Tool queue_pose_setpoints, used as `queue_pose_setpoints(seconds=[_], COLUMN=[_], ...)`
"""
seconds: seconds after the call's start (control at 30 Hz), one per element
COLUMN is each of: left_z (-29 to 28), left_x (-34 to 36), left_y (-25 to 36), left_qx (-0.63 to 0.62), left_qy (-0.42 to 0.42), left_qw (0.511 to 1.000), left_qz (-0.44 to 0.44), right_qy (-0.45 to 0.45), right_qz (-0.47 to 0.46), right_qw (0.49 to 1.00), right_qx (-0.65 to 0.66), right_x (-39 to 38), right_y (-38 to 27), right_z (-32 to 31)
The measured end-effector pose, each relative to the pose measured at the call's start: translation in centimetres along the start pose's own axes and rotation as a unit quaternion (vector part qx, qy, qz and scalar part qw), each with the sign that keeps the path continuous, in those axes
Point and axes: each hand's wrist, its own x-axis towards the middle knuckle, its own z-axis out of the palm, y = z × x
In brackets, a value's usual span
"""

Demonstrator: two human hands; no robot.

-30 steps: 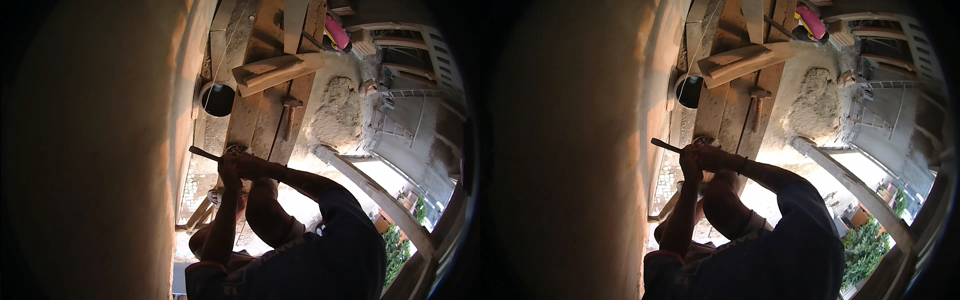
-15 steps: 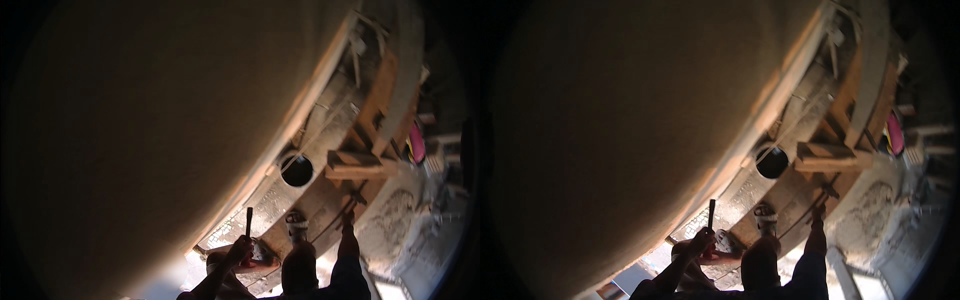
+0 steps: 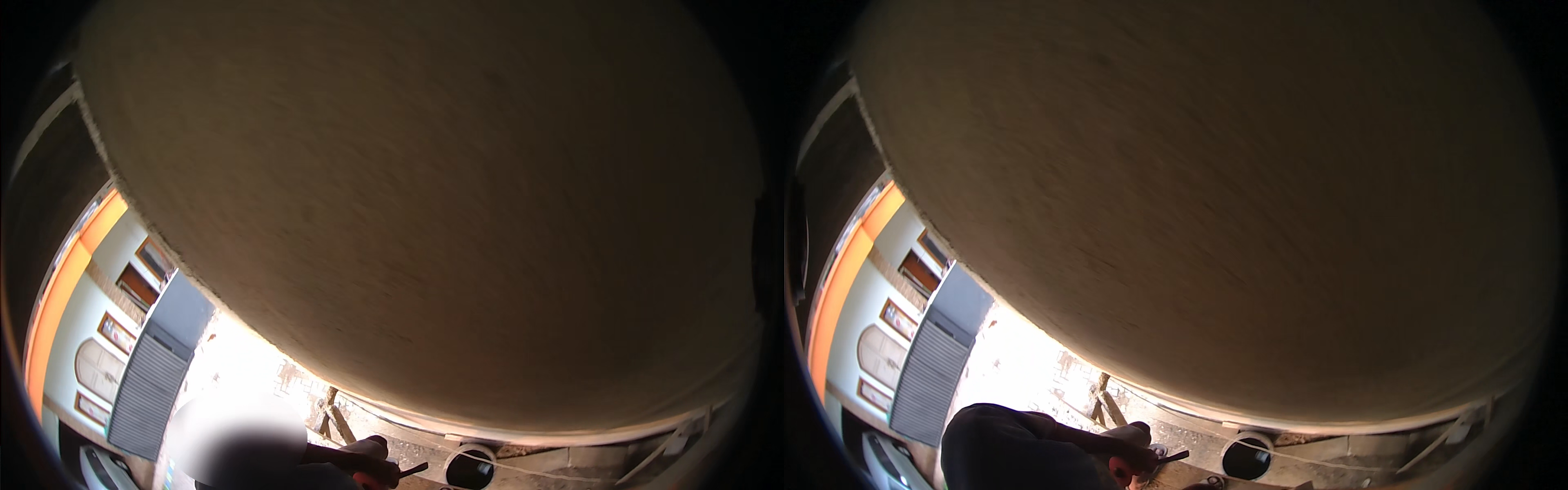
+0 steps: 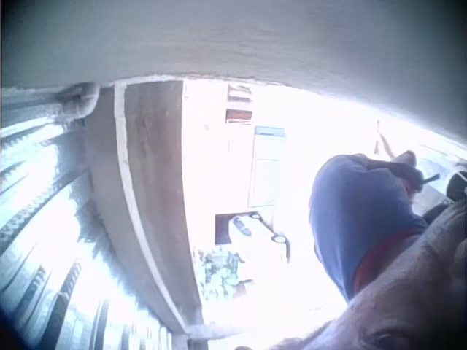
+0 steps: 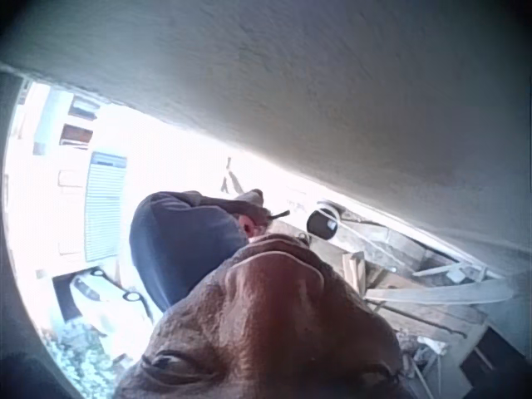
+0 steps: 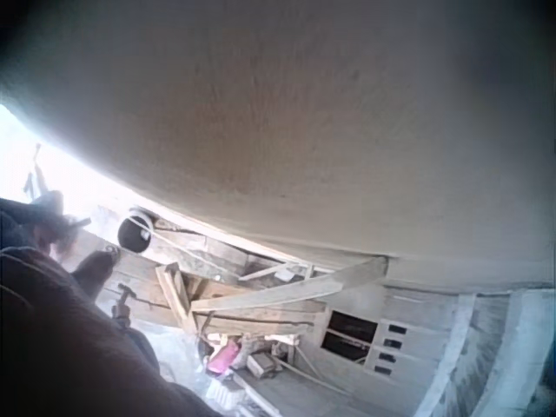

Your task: The person uses a trowel to apply and smooth plaster onto a vertical wall surface. They repeatedly scoop material and spread it across the wall, occasionally using a straight edge to level the surface. The task involves standing on a wooden scaffold to reach the work area.

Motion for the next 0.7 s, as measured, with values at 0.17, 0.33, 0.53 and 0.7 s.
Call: queue_pose_setpoints(seconds=[0.17, 0.33, 0.53, 0.7], left_z=[-1.3, -3.5, -4.3, -4.8], left_x=[-3.7, -8.8, -14.3, -18.0], left_y=[2.2, 2.7, 1.2, -1.0], left_qx=[-0.042, -0.098, -0.184, -0.266], left_qy=[0.041, 0.075, 0.105, 0.105], left_qw=[0.998, 0.991, 0.975, 0.953], left_qz=[0.028, 0.05, 0.067, 0.101], right_qy=[-0.177, -0.274, -0.33, -0.355], right_qz=[-0.111, -0.144, -0.152, -0.151], right_qw=[0.976, 0.946, 0.922, 0.908], right_qx=[-0.055, -0.093, -0.136, -0.166], right_x=[-3.4, -8.2, -14.4, -19.7], right_y=[-17.0, -26.5, -33.5, -38.0], right_z=[7.0, 11.1, 14.5, 17.2])
